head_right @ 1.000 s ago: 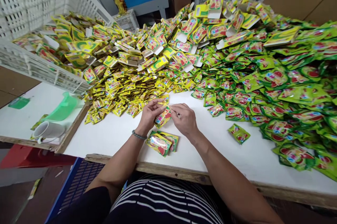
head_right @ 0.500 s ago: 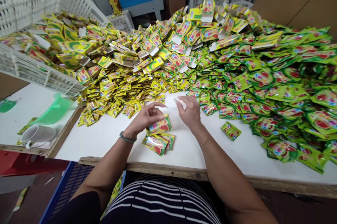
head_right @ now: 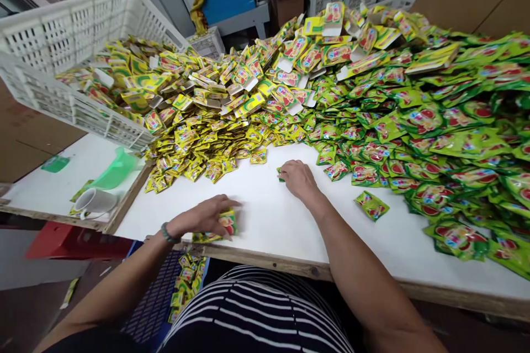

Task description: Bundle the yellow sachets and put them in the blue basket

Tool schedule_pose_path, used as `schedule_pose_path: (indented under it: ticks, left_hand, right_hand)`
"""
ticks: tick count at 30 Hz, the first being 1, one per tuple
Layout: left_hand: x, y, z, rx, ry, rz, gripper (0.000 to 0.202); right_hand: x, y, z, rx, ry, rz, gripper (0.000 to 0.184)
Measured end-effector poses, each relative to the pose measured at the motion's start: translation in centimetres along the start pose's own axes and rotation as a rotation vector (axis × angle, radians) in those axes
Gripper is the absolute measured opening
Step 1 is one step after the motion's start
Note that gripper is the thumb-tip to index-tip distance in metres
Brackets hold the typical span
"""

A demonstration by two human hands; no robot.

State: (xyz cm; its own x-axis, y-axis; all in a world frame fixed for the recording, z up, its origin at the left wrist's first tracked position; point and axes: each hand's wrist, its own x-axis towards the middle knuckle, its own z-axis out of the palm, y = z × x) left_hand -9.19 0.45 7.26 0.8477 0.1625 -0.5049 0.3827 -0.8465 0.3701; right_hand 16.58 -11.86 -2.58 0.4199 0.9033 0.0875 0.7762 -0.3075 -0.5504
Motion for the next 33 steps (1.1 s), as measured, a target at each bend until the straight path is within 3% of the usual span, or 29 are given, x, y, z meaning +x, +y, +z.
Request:
schedule_pose_path:
  ticks: [5, 7, 9, 12, 15, 18, 21, 24, 27, 30, 33]
  left_hand:
    - [-3.6, -4.6, -2.3, 0.075, -0.123, -0.373, 0.095]
    - [-3.7, -5.0, -2.9, 0.13, -0.148, -0.42, 0.094]
    - [-2.8, -4.4, -3.5, 0.166, -0.094, -0.382, 0.086]
    - [1.2, -2.2, -4.0, 0.125, 0.195, -0.286, 0.057]
    - [7.4, 0.3, -4.1, 0.044, 0.513, -0.389, 0.037]
    - [13.4, 1.4, -3.9, -0.054, 0.615, -0.56, 0.043]
    - [17.0, 1.0, -3.2, -0.176, 0.707, -0.643, 0.039]
    - [17.7, 0.4, -2.2, -0.337, 0.774, -0.584, 0.034]
    - [16.8, 0.8, -1.0, -0.671, 0.807, -0.393, 0.037]
    - [15.7, 2.6, 0.2, -1.165, 0.728, -0.137, 0.05]
    - [14.6, 4.5, 0.7, -1.509, 0.629, 0.011, 0.052]
  right_hand:
    - [-0.5, -0.7, -0.4, -0.055, 0.05, 0.135, 0.04]
    - [-0.5, -0.7, -0.5, -0.063, 0.016, 0.158, 0.037]
    - [-0.5, -0.7, -0.6, -0.048, -0.003, 0.166, 0.035]
    - [-0.6, -0.6, -0.6, 0.023, 0.017, 0.193, 0.027]
    - [-0.7, -0.4, -0.5, 0.086, 0.068, 0.204, 0.02]
    - [-0.8, -0.2, -0.6, 0.115, 0.105, 0.172, 0.021]
    - [-0.7, -0.2, -1.1, 0.187, 0.149, 0.15, 0.022]
    - [-0.3, -0.2, -1.5, 0.358, 0.22, 0.207, 0.022]
    - [0.2, -0.3, -1.3, 0.617, 0.309, 0.26, 0.031]
    - [0.6, -0.5, -0.9, 0.819, 0.354, 0.26, 0.04]
    - [0.6, -0.9, -0.7, 0.824, 0.374, 0.273, 0.039]
